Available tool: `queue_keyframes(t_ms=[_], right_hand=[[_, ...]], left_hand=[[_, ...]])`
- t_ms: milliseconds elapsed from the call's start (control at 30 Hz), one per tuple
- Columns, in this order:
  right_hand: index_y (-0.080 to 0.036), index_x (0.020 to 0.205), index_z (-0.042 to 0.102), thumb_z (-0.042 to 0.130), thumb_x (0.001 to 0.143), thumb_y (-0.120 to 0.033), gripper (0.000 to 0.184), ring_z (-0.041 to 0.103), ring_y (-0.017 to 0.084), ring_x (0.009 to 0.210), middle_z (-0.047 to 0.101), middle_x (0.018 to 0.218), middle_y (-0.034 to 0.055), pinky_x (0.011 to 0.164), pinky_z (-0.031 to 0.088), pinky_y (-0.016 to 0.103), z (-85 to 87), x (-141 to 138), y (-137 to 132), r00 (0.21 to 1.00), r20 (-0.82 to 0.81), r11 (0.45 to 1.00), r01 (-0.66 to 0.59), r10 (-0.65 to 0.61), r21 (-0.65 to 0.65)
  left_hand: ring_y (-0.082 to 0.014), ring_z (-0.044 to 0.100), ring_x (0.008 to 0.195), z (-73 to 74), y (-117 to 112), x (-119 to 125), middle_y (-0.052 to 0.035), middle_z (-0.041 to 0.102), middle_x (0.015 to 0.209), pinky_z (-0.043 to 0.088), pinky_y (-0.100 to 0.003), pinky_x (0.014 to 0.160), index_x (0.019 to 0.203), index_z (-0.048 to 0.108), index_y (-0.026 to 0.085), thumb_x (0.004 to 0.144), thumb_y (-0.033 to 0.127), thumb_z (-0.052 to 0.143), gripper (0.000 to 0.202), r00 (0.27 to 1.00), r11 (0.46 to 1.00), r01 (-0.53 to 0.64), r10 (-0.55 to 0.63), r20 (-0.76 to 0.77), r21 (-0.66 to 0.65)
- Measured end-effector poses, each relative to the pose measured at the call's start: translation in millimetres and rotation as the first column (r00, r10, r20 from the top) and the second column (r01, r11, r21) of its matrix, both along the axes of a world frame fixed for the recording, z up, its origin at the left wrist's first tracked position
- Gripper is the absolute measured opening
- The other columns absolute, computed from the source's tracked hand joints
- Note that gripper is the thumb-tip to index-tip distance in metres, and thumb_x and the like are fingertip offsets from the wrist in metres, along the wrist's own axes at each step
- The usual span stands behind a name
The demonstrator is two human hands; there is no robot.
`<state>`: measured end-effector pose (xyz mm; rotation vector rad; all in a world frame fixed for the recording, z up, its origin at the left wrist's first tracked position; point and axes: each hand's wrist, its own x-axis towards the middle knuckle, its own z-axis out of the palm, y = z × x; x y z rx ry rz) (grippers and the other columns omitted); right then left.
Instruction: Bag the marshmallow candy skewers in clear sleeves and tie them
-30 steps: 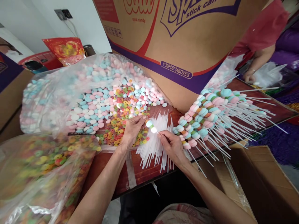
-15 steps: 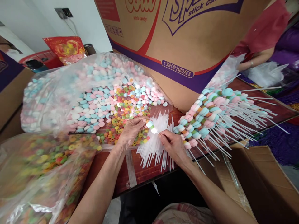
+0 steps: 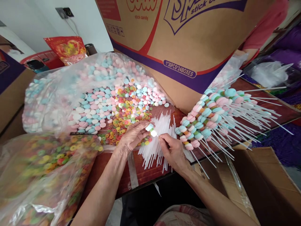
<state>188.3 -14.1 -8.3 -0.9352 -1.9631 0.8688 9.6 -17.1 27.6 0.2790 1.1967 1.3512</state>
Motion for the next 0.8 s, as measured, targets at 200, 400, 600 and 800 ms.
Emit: queue_keyframes(t_ms=[200,400,600,800], right_hand=[[-0.019,0.075,0.056,0.047,0.095,-0.022,0.022,0.039,0.009,0.051,0.043,0.06,-0.005,0.053,0.031,0.023,0.9,-7.4,-6.9,0.999,-0.019,0.999,0.036,-0.036,0.007],[-0.018,0.075,0.057,0.048,0.094,-0.024,0.022,0.039,0.01,0.053,0.044,0.059,-0.0051,0.053,0.031,0.023,-0.6,-12.3,-9.1,0.989,-0.053,0.988,0.131,-0.135,-0.077],[-0.019,0.077,0.058,0.047,0.095,-0.029,0.024,0.041,0.011,0.058,0.047,0.063,-0.0039,0.056,0.033,0.024,-1.1,-8.0,3.8,0.971,-0.146,0.968,0.157,-0.188,-0.197],[-0.02,0.07,0.05,0.048,0.095,-0.037,0.03,0.037,0.011,0.056,0.04,0.059,-0.005,0.052,0.03,0.025,-3.0,-1.6,18.1,0.933,-0.246,0.92,0.167,-0.264,-0.354]], left_hand=[[-0.0271,0.073,0.095,-2.8,-2.8,16.6,-0.0156,0.077,0.098,0.059,-0.035,0.08,0.087,0.07,0.011,0.074,0.019,0.077,0.017,0.997,0.999,-0.008,0.005,0.076,0.039],[-0.0261,0.073,0.095,-0.9,-0.8,28.9,-0.0156,0.077,0.096,0.059,-0.033,0.081,0.086,0.07,0.011,0.071,0.02,0.079,0.02,0.998,0.999,-0.002,-0.001,0.07,0.04],[-0.0211,0.072,0.082,-1.9,13.3,35.5,-0.0112,0.075,0.09,0.056,-0.03,0.073,0.088,0.07,0.014,0.069,0.035,0.082,0.031,0.993,0.989,0.107,-0.102,-0.054,0.102],[-0.0176,0.064,0.07,-6.6,74.6,18.3,-0.0065,0.071,0.084,0.049,-0.029,0.065,0.095,0.072,0.017,0.092,0.038,0.053,0.028,0.487,0.969,0.218,-0.003,-0.874,0.118]])
